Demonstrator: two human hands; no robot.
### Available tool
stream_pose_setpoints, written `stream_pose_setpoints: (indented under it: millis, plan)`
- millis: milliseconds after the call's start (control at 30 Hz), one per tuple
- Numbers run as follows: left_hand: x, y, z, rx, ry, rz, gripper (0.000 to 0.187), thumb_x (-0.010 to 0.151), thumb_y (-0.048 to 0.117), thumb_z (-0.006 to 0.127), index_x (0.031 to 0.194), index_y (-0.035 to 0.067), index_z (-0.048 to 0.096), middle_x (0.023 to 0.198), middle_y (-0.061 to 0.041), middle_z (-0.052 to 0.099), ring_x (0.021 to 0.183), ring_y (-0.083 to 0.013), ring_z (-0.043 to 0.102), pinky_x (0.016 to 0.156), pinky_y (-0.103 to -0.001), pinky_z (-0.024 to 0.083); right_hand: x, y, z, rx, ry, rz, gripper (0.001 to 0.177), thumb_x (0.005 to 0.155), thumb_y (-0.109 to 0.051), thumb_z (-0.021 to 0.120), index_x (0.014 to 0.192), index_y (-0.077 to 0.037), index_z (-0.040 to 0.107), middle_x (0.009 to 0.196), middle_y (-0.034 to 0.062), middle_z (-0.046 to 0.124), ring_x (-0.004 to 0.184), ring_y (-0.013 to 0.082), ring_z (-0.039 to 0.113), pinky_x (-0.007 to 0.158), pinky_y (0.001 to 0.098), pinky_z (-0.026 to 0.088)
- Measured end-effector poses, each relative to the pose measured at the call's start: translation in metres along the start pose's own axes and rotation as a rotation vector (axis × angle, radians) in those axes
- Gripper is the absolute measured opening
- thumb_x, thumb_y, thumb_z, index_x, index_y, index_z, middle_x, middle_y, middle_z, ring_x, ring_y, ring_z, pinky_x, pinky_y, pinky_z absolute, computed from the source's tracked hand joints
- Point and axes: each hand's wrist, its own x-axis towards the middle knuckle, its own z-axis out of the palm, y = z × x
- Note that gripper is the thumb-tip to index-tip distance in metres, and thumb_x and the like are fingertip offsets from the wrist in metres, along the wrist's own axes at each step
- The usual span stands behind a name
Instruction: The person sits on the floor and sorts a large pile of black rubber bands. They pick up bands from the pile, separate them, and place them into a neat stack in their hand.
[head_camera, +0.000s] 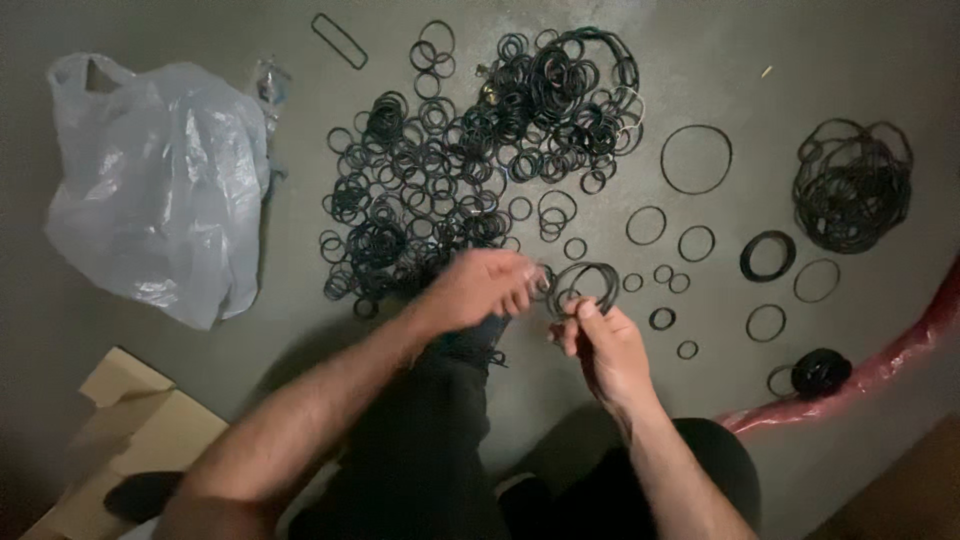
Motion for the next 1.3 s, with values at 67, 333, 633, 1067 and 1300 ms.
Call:
stream_pose_setpoints:
  millis: [67,333,633,1067,1300]
  plan:
    - [0.018,-0.026,-0.018,-0.09,0.17,0.026,0.032,0.106,0.028,0.057,0.121,0.002,0.07,0.091,-0.024,0.075,0.075,-0.0293,0.076,0.062,-0.034,0.061,0.0,-0.007,-0.005,0.003,0.021,-0.021,0.028,0.107,-0.025,0.059,0.1,0.001,0.065,0.061,0.0155,0.059,0.056,0.0211,0.058,0.066,0.0346,0.044]
    - [0.039,-0.057,-0.131,-0.234,0.727,0.13,0.042,0.108,0.043,0.053,0.109,0.007,0.073,0.088,-0.014,0.075,0.067,-0.0197,0.076,0.044,-0.029,0.06,-0.007,-0.008,-0.01,-0.027,0.053,-0.022,0.031,0.108,-0.026,0.058,0.1,0.002,0.066,0.056,0.0124,0.052,0.052,0.0185,0.047,0.064,0.0348,0.041]
    - [-0.007,0.017,-0.174,-0.064,0.739,0.274,0.036,0.112,0.039,0.054,0.115,0.009,0.074,0.07,0.0,0.061,0.06,-0.0106,0.068,0.054,-0.027,0.063,-0.009,-0.009,-0.015,-0.037,0.018,-0.008,0.03,0.108,-0.025,0.058,0.101,0.003,0.067,0.055,0.0139,0.053,0.055,0.0211,0.047,0.067,0.0386,0.043]
    - [-0.005,-0.013,-0.148,0.058,0.996,-0.033,0.029,0.106,0.038,0.06,0.104,0.011,0.068,0.072,0.0,0.065,0.06,-0.0097,0.068,0.054,-0.027,0.056,-0.01,0.001,-0.02,-0.098,0.003,0.031,0.033,0.11,-0.026,0.053,0.104,0.003,0.068,0.056,0.0143,0.053,0.058,0.0199,0.046,0.064,0.0348,0.039]
    - [-0.02,0.012,-0.009,0.104,0.098,-0.116,0.061,0.097,0.043,0.066,0.15,0.015,0.052,0.142,-0.02,0.063,0.13,-0.0381,0.062,0.107,-0.053,0.051,-0.007,0.009,-0.029,-0.151,-0.113,0.092,0.036,0.108,-0.028,0.054,0.097,0.003,0.068,0.064,0.017,0.06,0.06,0.0223,0.055,0.064,0.0365,0.041]
